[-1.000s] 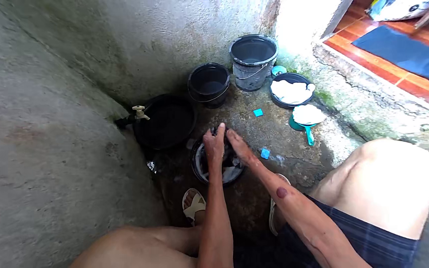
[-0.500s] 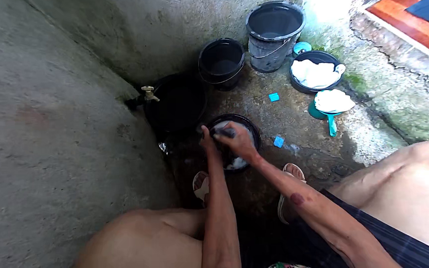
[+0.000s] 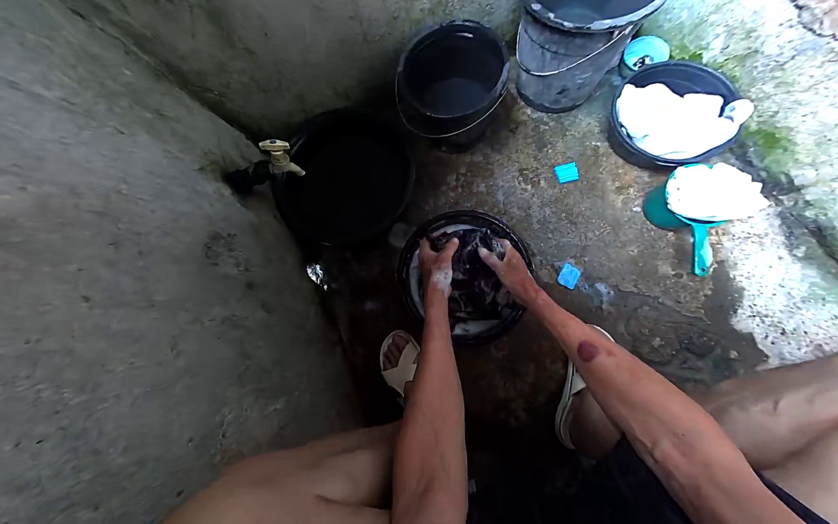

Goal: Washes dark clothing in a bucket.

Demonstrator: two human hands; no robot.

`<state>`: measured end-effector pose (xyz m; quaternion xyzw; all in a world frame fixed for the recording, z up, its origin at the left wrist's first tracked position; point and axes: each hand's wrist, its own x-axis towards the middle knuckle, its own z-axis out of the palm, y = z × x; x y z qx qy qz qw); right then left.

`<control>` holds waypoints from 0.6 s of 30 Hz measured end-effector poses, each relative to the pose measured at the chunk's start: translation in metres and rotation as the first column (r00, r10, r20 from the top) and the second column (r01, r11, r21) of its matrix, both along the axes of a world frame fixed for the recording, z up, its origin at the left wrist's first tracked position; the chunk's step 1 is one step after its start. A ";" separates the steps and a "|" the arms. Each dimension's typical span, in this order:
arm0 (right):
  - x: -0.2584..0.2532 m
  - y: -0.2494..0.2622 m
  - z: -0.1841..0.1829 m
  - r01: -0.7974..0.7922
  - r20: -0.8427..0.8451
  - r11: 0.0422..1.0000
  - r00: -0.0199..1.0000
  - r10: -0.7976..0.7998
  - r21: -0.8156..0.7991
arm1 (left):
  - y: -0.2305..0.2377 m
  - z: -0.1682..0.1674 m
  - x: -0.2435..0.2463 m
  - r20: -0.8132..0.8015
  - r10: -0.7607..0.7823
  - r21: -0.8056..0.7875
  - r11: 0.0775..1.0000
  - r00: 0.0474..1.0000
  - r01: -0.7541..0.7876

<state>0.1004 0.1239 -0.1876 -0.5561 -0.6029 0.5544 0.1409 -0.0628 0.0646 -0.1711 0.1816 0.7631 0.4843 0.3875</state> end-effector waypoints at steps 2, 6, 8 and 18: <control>-0.004 0.001 -0.022 -0.019 0.048 1.000 0.999 0.019 -0.006 | 0.006 -0.020 -0.004 -0.106 -0.154 -0.078 0.986 0.982 0.147; -0.014 -0.002 -0.042 -0.046 0.267 0.999 0.963 0.047 -0.009 | 0.017 -0.055 0.003 -0.353 -0.345 -0.227 0.933 0.869 0.278; -0.019 -0.005 -0.043 -0.055 0.350 0.995 0.934 0.078 -0.078 | 0.017 -0.066 0.011 -0.435 -0.399 -0.305 0.909 0.807 0.284; -0.017 0.000 0.005 0.184 -0.055 0.981 0.982 -0.181 0.055 | 0.027 -0.046 -0.005 -0.009 -0.007 0.113 0.994 1.000 0.008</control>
